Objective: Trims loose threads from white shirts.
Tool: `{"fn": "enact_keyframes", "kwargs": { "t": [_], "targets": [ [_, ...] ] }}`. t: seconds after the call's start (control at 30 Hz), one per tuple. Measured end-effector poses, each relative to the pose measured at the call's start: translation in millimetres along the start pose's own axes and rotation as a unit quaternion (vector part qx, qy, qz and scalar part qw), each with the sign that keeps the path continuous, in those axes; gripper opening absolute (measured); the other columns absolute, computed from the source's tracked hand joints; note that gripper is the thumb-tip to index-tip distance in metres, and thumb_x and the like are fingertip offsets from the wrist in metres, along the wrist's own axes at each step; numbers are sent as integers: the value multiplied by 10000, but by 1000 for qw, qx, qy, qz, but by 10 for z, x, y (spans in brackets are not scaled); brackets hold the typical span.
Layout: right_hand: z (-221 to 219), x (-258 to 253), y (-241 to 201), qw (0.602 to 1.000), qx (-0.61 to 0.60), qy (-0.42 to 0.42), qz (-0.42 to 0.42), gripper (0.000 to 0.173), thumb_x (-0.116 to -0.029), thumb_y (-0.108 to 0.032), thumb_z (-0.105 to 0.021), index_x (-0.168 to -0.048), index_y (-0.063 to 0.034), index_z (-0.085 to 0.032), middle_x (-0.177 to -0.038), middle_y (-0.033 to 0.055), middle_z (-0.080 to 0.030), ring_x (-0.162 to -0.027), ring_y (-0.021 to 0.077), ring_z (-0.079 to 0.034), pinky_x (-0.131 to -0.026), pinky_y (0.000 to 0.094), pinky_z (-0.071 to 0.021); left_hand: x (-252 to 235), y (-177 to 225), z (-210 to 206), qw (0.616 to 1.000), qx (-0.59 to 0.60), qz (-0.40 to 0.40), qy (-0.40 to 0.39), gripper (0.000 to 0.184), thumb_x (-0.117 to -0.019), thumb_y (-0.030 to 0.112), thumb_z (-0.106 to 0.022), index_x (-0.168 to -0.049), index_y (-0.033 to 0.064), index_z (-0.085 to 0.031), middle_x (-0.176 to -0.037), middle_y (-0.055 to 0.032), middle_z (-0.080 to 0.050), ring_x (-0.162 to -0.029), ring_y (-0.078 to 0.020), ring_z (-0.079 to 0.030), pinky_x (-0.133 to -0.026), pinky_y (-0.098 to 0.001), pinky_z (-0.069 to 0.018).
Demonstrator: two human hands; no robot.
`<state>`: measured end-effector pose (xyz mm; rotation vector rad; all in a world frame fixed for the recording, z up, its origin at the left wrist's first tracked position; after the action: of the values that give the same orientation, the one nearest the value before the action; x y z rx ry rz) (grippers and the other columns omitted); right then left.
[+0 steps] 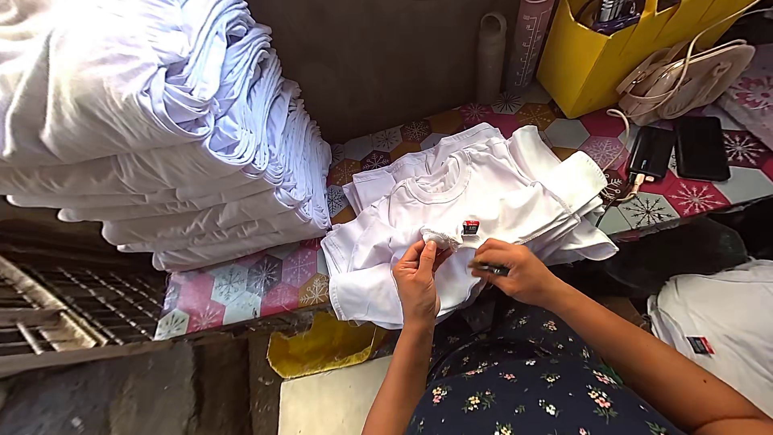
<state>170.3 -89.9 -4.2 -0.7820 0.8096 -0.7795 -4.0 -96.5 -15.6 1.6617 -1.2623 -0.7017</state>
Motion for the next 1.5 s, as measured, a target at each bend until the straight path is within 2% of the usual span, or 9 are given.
{"fn": "enact_keyframes", "kwargs": {
  "t": [0.1,0.27,0.53,0.67,0.83,1.0,1.13,1.33,1.5],
  "targets": [
    [177,-113,-143,987,-26,157,3,237,-910,-204,-764,-985,20,-749,-961,69,-697,-830,8,-627,-738,141,-526,54,-30,-32,1000,14,23,2,229,-1025,-44,-453,-978,-26,-676,-834,-73,-749,-767,-162,-749,-788,-339,-640],
    [-18,-234,-263,977,77,196,46,215,-863,-177,-791,-976,3,-758,-979,129,-729,-826,181,-712,-685,339,-595,124,-84,-68,999,5,44,15,158,-1000,-75,-503,-981,-36,-655,-818,-70,-741,-737,-142,-740,-744,-308,-640],
    [0,-111,-280,956,168,227,86,113,-846,-45,-706,-925,19,-756,-935,147,-746,-723,206,-717,-580,326,-572,145,-96,-135,999,-8,39,6,153,-920,-156,-579,-983,-24,-625,-819,-77,-752,-752,-175,-754,-773,-337,-644],
    [91,-189,-189,983,94,155,-19,101,-876,-63,-691,-897,32,-719,-821,111,-665,-695,181,-639,-616,339,-541,131,-67,-151,997,-54,-49,-26,301,-864,-183,-616,-992,54,-482,-798,-17,-725,-743,-154,-745,-765,-349,-648],
    [54,-163,9,949,-196,55,-243,101,-971,-85,-671,-881,-40,-686,-704,-44,-611,-629,-21,-551,-625,164,-473,181,11,-230,936,-246,-227,-111,160,-863,-86,-579,-926,-56,-723,-874,-45,-720,-803,-48,-688,-757,-217,-595],
    [-49,-25,-123,951,-207,77,-215,85,-964,-111,-659,-907,-54,-687,-746,-81,-621,-657,-64,-545,-637,131,-461,120,-38,-219,951,-268,-101,-120,245,-969,104,-577,-772,54,-714,-786,41,-617,-738,-1,-590,-705,-186,-513],
    [-164,33,-126,975,-127,69,-167,189,-978,-175,-640,-939,0,-699,-809,-8,-628,-701,-41,-527,-652,132,-431,90,-129,-177,981,-171,38,-83,148,-911,-25,-659,-783,19,-718,-774,-9,-685,-726,-49,-647,-723,-217,-561],
    [-149,64,39,941,-294,32,-162,296,-1085,-227,-427,-983,-75,-659,-709,-141,-494,-567,-78,-404,-526,108,-342,118,-27,-184,976,-178,-40,-116,159,-979,-6,-560,-891,22,-690,-813,-13,-732,-794,-77,-702,-790,-253,-584],
    [-249,53,89,896,-367,-41,-246,330,-1099,-217,-410,-944,-76,-664,-634,-129,-466,-485,-58,-357,-456,114,-296,151,5,-219,970,-184,-87,-130,176,-992,-11,-503,-905,42,-647,-815,19,-711,-802,-66,-697,-800,-264,-592]
  ]
}}
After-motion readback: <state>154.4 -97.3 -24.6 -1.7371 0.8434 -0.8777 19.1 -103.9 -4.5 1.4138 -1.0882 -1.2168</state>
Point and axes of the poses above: each hand's wrist, its own x-axis away from the middle knuckle, its own z-axis out of the back of the hand, y = z × x, the point moved 8 cm from there along -x, towards the middle knuckle
